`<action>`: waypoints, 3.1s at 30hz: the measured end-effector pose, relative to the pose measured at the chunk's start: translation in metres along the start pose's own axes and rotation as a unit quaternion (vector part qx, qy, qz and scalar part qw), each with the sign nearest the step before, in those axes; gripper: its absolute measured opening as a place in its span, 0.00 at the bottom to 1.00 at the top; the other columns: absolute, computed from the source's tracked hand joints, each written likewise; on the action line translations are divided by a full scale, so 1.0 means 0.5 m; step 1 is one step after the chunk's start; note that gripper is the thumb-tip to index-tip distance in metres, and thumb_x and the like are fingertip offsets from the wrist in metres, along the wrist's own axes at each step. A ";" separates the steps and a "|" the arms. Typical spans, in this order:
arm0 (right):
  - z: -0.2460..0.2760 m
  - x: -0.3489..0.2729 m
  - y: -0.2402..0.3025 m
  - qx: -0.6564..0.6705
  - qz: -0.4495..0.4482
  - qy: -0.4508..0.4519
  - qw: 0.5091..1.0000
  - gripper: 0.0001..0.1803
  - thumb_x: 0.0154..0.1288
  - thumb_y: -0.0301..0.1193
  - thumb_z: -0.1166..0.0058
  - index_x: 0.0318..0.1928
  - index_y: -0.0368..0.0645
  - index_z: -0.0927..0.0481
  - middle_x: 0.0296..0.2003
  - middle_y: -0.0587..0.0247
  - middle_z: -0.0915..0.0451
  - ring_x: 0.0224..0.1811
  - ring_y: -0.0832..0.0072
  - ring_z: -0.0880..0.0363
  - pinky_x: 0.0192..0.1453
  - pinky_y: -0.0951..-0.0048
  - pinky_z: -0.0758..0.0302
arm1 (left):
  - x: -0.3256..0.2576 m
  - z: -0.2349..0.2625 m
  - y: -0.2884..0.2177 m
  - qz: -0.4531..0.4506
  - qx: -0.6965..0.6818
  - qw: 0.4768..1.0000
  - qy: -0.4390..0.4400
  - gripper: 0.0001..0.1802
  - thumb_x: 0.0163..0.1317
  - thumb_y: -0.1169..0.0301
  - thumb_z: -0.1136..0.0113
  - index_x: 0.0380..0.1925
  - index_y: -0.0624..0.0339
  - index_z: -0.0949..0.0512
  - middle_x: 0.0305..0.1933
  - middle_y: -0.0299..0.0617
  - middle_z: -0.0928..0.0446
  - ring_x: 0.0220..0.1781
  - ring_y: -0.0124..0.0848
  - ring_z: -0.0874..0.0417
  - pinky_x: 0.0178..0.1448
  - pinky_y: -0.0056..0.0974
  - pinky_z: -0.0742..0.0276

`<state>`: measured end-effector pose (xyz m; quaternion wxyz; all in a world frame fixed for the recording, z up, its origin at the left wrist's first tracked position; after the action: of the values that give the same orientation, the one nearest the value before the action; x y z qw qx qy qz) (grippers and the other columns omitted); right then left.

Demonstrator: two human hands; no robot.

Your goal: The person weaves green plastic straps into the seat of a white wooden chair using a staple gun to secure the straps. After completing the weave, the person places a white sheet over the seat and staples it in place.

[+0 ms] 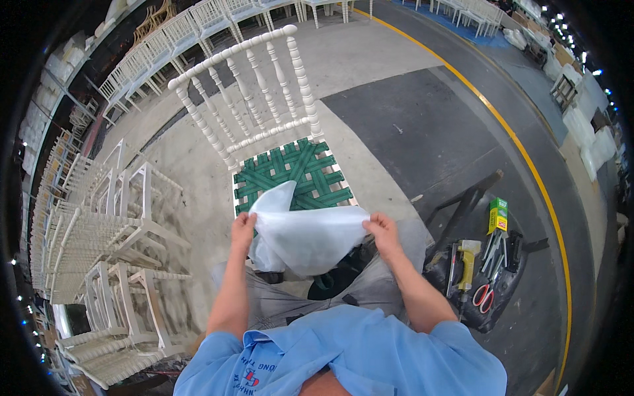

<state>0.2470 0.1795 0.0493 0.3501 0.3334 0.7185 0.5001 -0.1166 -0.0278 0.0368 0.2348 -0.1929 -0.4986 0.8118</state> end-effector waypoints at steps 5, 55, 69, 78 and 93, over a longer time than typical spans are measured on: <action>-0.047 0.089 0.141 0.082 0.023 0.010 0.996 0.03 0.71 0.29 0.49 0.41 0.43 0.24 0.36 0.69 0.20 0.37 0.79 0.21 0.47 0.74 0.23 | 0.047 0.030 -0.148 0.039 -0.398 0.914 0.072 0.11 0.72 0.62 0.44 0.45 0.57 0.23 0.42 0.38 0.17 0.43 0.28 0.17 0.46 0.32 0.23; -0.048 -0.029 0.143 0.088 -0.076 0.031 0.993 0.11 0.68 0.30 0.42 0.48 0.40 0.20 0.40 0.69 0.16 0.38 0.80 0.18 0.41 0.76 0.23 | -0.259 -0.331 -0.061 0.327 -0.724 0.578 0.189 0.32 0.67 0.44 0.45 0.60 0.56 0.33 0.63 0.51 0.28 0.62 0.49 0.25 0.58 0.58 0.27; -0.136 0.307 0.500 0.159 -0.037 0.053 0.985 0.12 0.73 0.35 0.46 0.42 0.37 0.22 0.36 0.58 0.18 0.37 0.69 0.17 0.46 0.63 0.18 | 0.199 0.052 -0.318 0.158 -0.631 0.760 -0.024 0.19 0.70 0.57 0.53 0.51 0.61 0.28 0.53 0.48 0.22 0.55 0.45 0.20 0.60 0.54 0.23; -0.138 0.317 0.351 0.109 -0.123 0.090 0.982 0.15 0.71 0.37 0.44 0.45 0.35 0.22 0.41 0.56 0.17 0.43 0.66 0.16 0.49 0.58 0.17 | 0.063 0.182 -0.267 0.140 -0.476 0.868 0.032 0.25 0.71 0.56 0.50 0.60 0.61 0.35 0.52 0.53 0.22 0.51 0.56 0.20 0.56 0.59 0.23; -0.054 0.277 -0.065 -0.205 -0.238 -0.012 0.949 0.12 0.67 0.32 0.40 0.33 0.34 0.21 0.24 0.59 0.22 0.17 0.70 0.26 0.17 0.63 0.29 | -0.099 0.067 0.117 0.433 -0.328 0.837 -0.067 0.21 0.71 0.65 0.48 0.60 0.63 0.32 0.55 0.54 0.23 0.50 0.53 0.18 0.48 0.59 0.16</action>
<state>0.1466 0.2722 0.0019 0.5284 0.0794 0.6548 0.5345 -0.1056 -0.1036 0.0024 -0.2510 -0.4000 -0.6158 0.6308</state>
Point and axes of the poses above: each hand's wrist, its own x-axis towards the middle knuckle, its own z-axis out of the back of the hand, y = z × x, the point moved 5 cm from there along x, towards the middle knuckle
